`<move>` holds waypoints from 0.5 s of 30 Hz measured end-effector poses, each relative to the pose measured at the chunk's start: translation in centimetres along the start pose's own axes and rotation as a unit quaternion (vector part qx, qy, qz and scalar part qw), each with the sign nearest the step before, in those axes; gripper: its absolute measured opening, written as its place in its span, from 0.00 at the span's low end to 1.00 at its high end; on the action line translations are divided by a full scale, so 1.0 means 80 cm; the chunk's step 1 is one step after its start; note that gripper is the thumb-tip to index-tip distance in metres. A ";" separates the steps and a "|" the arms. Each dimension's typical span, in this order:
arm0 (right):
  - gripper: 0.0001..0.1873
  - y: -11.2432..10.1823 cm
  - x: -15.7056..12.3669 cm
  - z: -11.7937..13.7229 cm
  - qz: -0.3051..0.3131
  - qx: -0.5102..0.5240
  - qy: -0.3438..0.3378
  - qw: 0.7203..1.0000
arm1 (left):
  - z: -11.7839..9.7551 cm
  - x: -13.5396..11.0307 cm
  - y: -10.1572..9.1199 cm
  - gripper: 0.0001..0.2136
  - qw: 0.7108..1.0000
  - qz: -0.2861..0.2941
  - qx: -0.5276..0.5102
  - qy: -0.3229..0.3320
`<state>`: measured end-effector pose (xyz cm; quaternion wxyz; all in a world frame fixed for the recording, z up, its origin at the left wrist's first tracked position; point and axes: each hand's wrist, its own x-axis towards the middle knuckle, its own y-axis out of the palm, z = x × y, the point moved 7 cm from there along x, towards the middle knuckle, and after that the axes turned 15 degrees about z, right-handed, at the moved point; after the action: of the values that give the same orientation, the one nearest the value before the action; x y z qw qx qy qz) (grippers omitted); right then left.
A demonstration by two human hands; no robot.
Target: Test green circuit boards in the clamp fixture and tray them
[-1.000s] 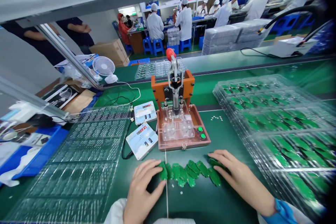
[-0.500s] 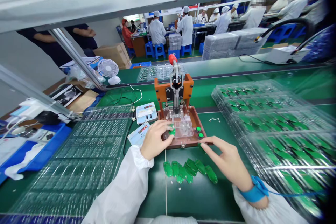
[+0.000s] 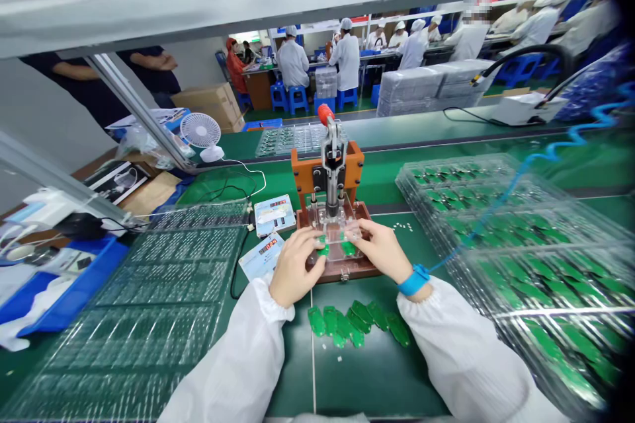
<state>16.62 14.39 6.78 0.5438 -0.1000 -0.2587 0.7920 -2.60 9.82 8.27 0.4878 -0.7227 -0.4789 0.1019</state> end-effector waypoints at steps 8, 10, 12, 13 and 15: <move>0.09 0.003 0.003 -0.001 -0.008 -0.105 -0.010 0.994 | 0.002 -0.007 0.004 0.06 1.000 -0.008 0.000 -0.003; 0.10 0.004 0.005 -0.005 -0.004 -0.119 -0.009 0.993 | 0.003 -0.008 0.005 0.07 1.000 -0.006 -0.002 -0.008; 0.11 0.005 0.007 -0.009 -0.001 -0.131 -0.007 0.991 | 0.003 -0.009 0.006 0.07 1.000 -0.007 -0.002 -0.010; 0.11 0.005 0.008 -0.010 0.001 -0.137 -0.007 0.991 | 0.003 -0.009 0.007 0.07 1.000 -0.009 -0.001 -0.012; 0.12 0.006 0.010 -0.011 0.003 -0.148 -0.005 0.989 | 0.003 -0.010 0.008 0.07 1.000 -0.014 0.004 -0.015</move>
<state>16.29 15.22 5.86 0.5191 -0.1760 -0.3753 0.7475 -2.79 9.34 7.36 0.4845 -0.7125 -0.4959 0.1081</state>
